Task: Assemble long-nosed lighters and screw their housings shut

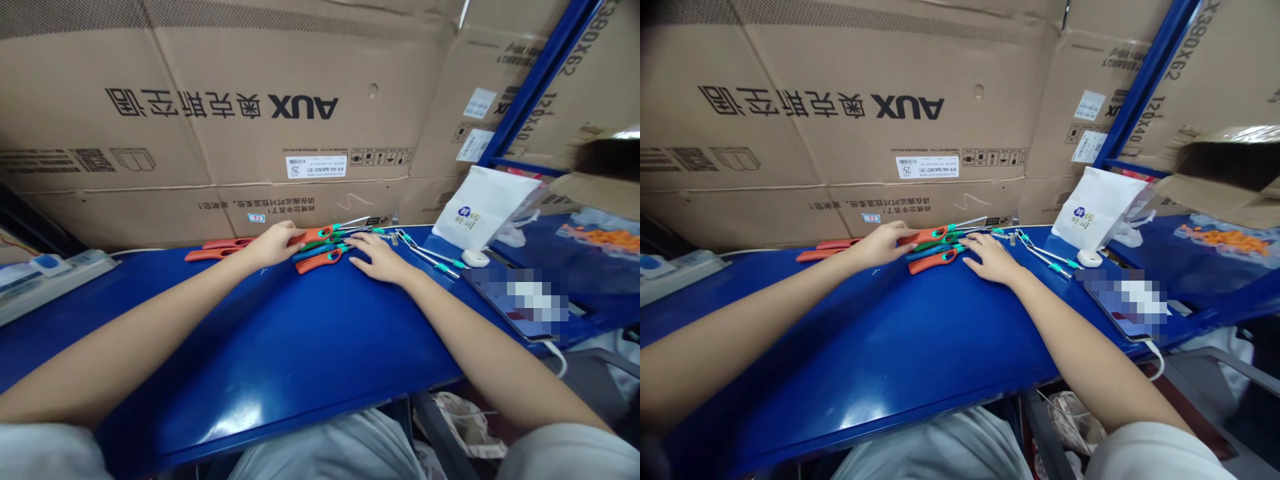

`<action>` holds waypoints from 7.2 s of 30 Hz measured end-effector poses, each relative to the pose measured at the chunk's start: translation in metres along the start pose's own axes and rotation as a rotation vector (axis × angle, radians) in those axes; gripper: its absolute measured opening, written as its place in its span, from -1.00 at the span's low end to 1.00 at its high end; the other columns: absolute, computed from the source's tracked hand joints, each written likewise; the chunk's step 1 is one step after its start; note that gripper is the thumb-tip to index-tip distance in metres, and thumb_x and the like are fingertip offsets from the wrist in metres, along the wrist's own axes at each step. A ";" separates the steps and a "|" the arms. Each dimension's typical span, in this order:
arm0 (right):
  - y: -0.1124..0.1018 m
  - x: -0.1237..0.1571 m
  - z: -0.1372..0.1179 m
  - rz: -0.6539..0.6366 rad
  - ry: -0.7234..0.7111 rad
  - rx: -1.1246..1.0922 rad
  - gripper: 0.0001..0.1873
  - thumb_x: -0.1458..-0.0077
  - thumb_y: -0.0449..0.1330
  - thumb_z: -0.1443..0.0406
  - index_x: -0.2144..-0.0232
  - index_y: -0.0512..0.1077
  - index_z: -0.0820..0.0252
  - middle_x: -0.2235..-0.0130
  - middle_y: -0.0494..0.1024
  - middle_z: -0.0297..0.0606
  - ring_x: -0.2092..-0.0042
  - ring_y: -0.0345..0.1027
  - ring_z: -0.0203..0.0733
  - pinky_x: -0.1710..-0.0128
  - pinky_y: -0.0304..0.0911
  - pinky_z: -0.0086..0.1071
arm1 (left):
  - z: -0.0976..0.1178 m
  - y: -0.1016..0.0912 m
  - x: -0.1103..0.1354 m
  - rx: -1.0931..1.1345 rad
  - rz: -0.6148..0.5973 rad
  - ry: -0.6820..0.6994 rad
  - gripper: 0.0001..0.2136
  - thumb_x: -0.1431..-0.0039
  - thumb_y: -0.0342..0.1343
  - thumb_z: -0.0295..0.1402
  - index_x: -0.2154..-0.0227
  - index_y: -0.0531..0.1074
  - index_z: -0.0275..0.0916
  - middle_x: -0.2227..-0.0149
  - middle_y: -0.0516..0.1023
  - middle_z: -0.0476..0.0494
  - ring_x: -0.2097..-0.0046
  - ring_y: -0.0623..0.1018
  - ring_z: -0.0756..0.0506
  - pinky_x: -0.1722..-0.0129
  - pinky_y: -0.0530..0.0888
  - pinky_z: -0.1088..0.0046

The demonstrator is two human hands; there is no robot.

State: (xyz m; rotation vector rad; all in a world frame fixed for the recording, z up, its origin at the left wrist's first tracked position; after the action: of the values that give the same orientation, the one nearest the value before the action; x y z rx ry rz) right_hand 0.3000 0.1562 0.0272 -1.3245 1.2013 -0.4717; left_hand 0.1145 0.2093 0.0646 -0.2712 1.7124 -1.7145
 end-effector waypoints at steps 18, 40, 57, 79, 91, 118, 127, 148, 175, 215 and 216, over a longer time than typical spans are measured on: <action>0.039 -0.001 -0.043 -0.186 0.026 0.119 -0.44 -0.37 -0.01 0.05 -0.29 0.33 0.11 -0.30 0.23 0.10 -0.30 0.09 0.23 -0.22 0.13 0.13 | -0.004 0.050 0.001 -0.224 -0.134 0.024 -0.47 -0.48 -0.22 -0.11 -0.43 -0.01 -0.05 -0.48 -0.07 -0.23 -0.45 0.05 -0.28 -0.38 -0.02 -0.09; 0.034 0.000 -0.052 -0.124 0.058 0.045 -0.44 -0.35 0.03 0.06 -0.26 0.33 0.20 -0.27 0.26 0.10 -0.28 0.15 0.17 -0.24 0.15 0.07 | 0.010 0.067 0.005 -0.242 -0.138 0.005 -0.42 -0.47 -0.23 -0.12 -0.44 -0.07 -0.22 -0.47 -0.10 -0.30 -0.47 -0.04 -0.34 -0.39 -0.10 -0.14; 0.012 -0.003 -0.049 0.155 -0.089 -0.138 -0.76 -0.30 0.09 0.25 0.09 0.51 0.18 0.04 0.46 -0.06 0.00 0.40 -0.02 -0.06 0.37 -0.07 | 0.085 0.030 0.030 -0.431 0.087 0.299 -0.55 -0.42 -0.08 -0.24 -0.28 0.31 -0.27 -0.37 0.22 -0.36 -0.36 0.25 -0.34 -0.37 0.06 -0.03; 0.002 -0.001 -0.043 0.161 -0.103 -0.289 -0.73 -0.31 0.08 0.22 0.11 0.52 0.19 0.08 0.46 -0.05 0.02 0.42 0.01 -0.09 0.33 0.01 | -0.084 -0.020 0.092 -0.600 -0.121 -0.279 -0.75 -0.36 -0.01 -0.26 0.16 0.50 -0.31 0.14 0.58 -0.36 0.08 0.55 -0.30 0.20 0.37 0.25; 0.002 -0.002 -0.040 0.156 -0.097 -0.299 -0.75 -0.29 0.09 0.22 0.16 0.54 0.16 0.09 0.47 -0.07 0.05 0.44 0.00 -0.06 0.36 -0.02 | -0.095 -0.025 0.096 -0.587 -0.263 -0.358 -0.77 -0.30 0.05 -0.32 0.33 0.57 -0.32 0.18 0.64 -0.37 0.07 0.58 -0.31 0.19 0.37 0.30; 0.035 0.036 -0.111 -0.762 -0.135 -0.440 -0.79 -0.08 0.34 0.26 0.25 0.43 0.21 0.42 0.35 -0.46 0.41 0.20 -0.37 0.43 0.10 -0.50 | 0.120 0.010 0.116 0.465 -0.159 0.021 -0.66 -0.23 0.24 -0.28 -0.06 0.44 -0.11 -0.06 0.52 -0.15 -0.07 0.50 -0.16 -0.08 0.44 0.31; 0.027 0.039 -0.082 -0.772 -0.032 -0.418 -0.58 0.11 0.45 0.22 0.21 0.41 0.18 0.33 0.42 -0.39 0.31 0.32 -0.27 0.34 0.26 -0.45 | 0.060 0.017 0.121 0.428 -0.145 -0.228 -0.72 -0.07 0.31 -0.12 0.24 0.53 -0.18 0.27 0.60 -0.06 0.31 0.55 -0.07 0.37 0.45 0.45; 0.016 0.028 -0.122 -0.528 -0.185 -0.318 -0.70 0.00 0.38 0.17 0.26 0.42 0.17 0.36 0.47 -0.36 0.39 0.24 -0.29 0.42 0.10 -0.43 | 0.069 0.022 0.120 0.402 -0.041 -0.103 -0.77 -0.09 0.26 -0.30 0.17 0.54 -0.19 0.22 0.56 -0.10 0.20 0.54 -0.12 0.23 0.46 0.40; 0.002 0.023 -0.093 -0.558 -0.041 -0.437 -0.46 -0.35 -0.07 0.00 0.53 0.34 0.21 0.52 0.37 -0.36 0.49 0.16 -0.33 0.42 0.07 -0.41 | 0.056 0.024 0.121 0.401 0.025 -0.168 -0.60 -0.23 0.21 -0.25 -0.10 0.40 -0.22 0.10 0.55 -0.14 0.30 0.50 -0.06 0.26 0.46 0.39; 0.017 0.030 -0.121 -0.513 -0.258 -0.120 -0.91 -0.10 0.22 0.33 0.29 0.49 0.19 0.22 0.54 -0.26 0.26 0.37 -0.22 0.32 0.11 -0.41 | 0.087 0.011 0.119 0.432 0.020 0.092 -0.83 -0.26 0.09 -0.44 0.15 0.52 -0.21 0.19 0.61 -0.13 0.12 0.53 -0.13 0.05 0.47 0.28; 0.016 0.030 -0.121 -0.510 -0.255 -0.127 -0.89 -0.10 0.22 0.33 0.27 0.48 0.19 0.20 0.54 -0.25 0.25 0.37 -0.21 0.31 0.12 -0.40 | 0.087 0.011 0.119 0.434 0.020 0.091 -0.83 -0.26 0.08 -0.44 0.14 0.52 -0.21 0.19 0.61 -0.13 0.12 0.53 -0.13 0.05 0.47 0.28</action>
State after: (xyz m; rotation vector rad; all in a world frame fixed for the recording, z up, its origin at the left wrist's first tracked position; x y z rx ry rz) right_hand 0.2021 0.0773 0.0238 -1.7511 0.6854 -0.5720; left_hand 0.0815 0.0706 0.0257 0.0225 1.3507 -2.0535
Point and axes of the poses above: each hand's wrist, its own x-axis away from the middle knuckle, its own y-axis out of the palm, z = x × y, the point moved 10 cm from there along -x, towards the middle knuckle
